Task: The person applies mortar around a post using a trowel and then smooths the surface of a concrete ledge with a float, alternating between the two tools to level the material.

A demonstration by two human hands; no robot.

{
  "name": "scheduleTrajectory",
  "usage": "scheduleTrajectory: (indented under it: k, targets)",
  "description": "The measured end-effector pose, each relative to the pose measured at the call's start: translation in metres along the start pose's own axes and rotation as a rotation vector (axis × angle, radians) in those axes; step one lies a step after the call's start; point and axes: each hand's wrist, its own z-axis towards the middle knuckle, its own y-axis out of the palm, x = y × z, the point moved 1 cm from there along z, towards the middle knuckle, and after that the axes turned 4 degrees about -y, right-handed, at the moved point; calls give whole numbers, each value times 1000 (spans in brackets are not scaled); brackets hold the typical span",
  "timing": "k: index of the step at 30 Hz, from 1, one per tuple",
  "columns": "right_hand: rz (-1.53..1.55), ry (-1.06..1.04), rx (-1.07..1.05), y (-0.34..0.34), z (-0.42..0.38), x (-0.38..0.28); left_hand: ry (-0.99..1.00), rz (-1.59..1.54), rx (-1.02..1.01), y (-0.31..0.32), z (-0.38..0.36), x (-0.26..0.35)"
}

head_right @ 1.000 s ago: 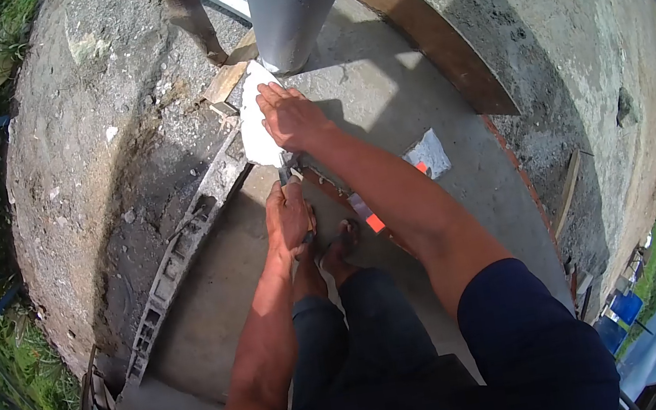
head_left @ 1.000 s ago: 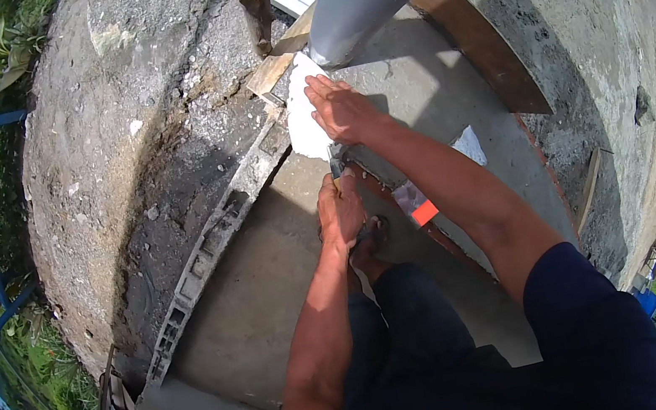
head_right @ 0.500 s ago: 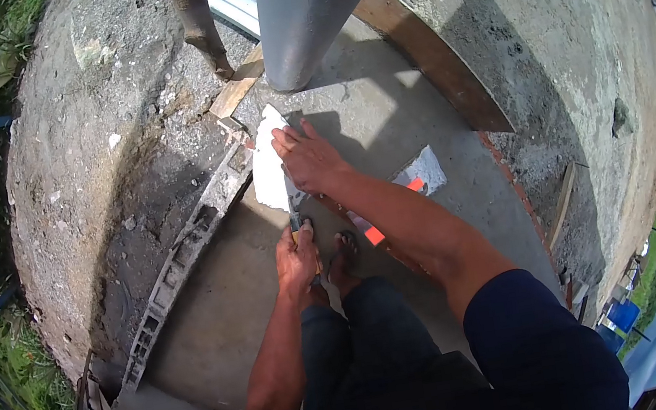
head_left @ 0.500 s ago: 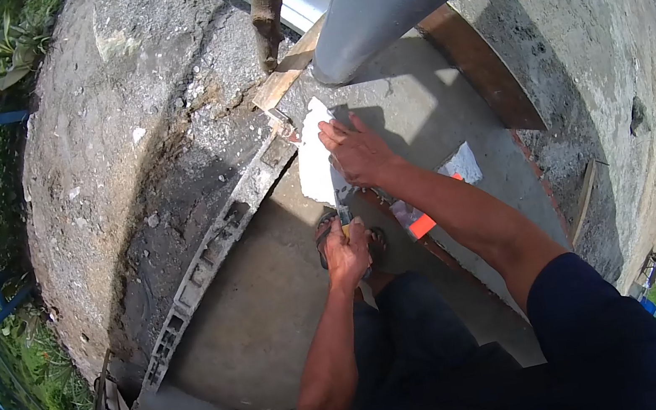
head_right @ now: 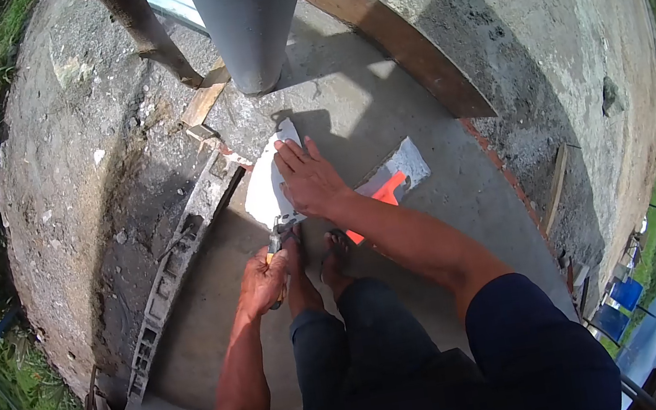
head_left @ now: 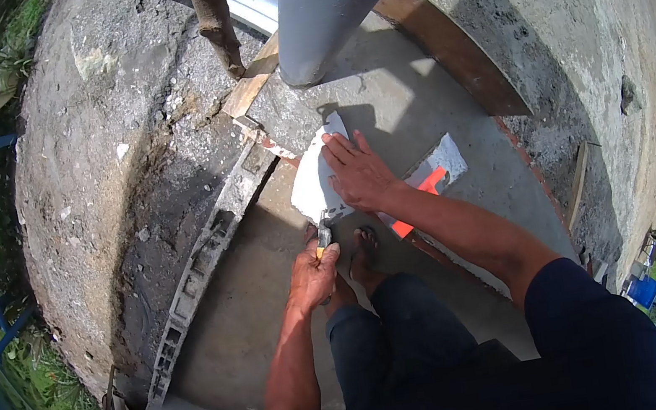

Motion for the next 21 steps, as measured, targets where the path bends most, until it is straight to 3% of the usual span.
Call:
scheduleTrajectory:
  k: [3, 7, 9, 11, 12, 15, 19, 21]
  targets:
    - [-16, 109, 172, -3, 14, 26, 12, 101, -112, -14, 25, 43]
    - [-29, 215, 124, 0, 53, 62, 57, 216, -170, -40, 87, 69]
    - [-32, 242, 57, 4, 62, 69, -17, 290, -238, -57, 93, 90]
    - [-49, 242, 62, 10, 61, 69, 138, 644, -33, -69, 100, 83]
    - [-47, 233, 87, 12, 59, 70, 115, 923, 109, -65, 94, 91]
    - [-31, 232, 140, 12, 60, 66, 135, 1044, 232, -57, 94, 95]
    - [-41, 229, 146, 21, 59, 66, 123, 1068, -80, -83, 115, 96]
    - [-66, 222, 101, 20, 49, 56, 74, 1078, -118, -83, 106, 89]
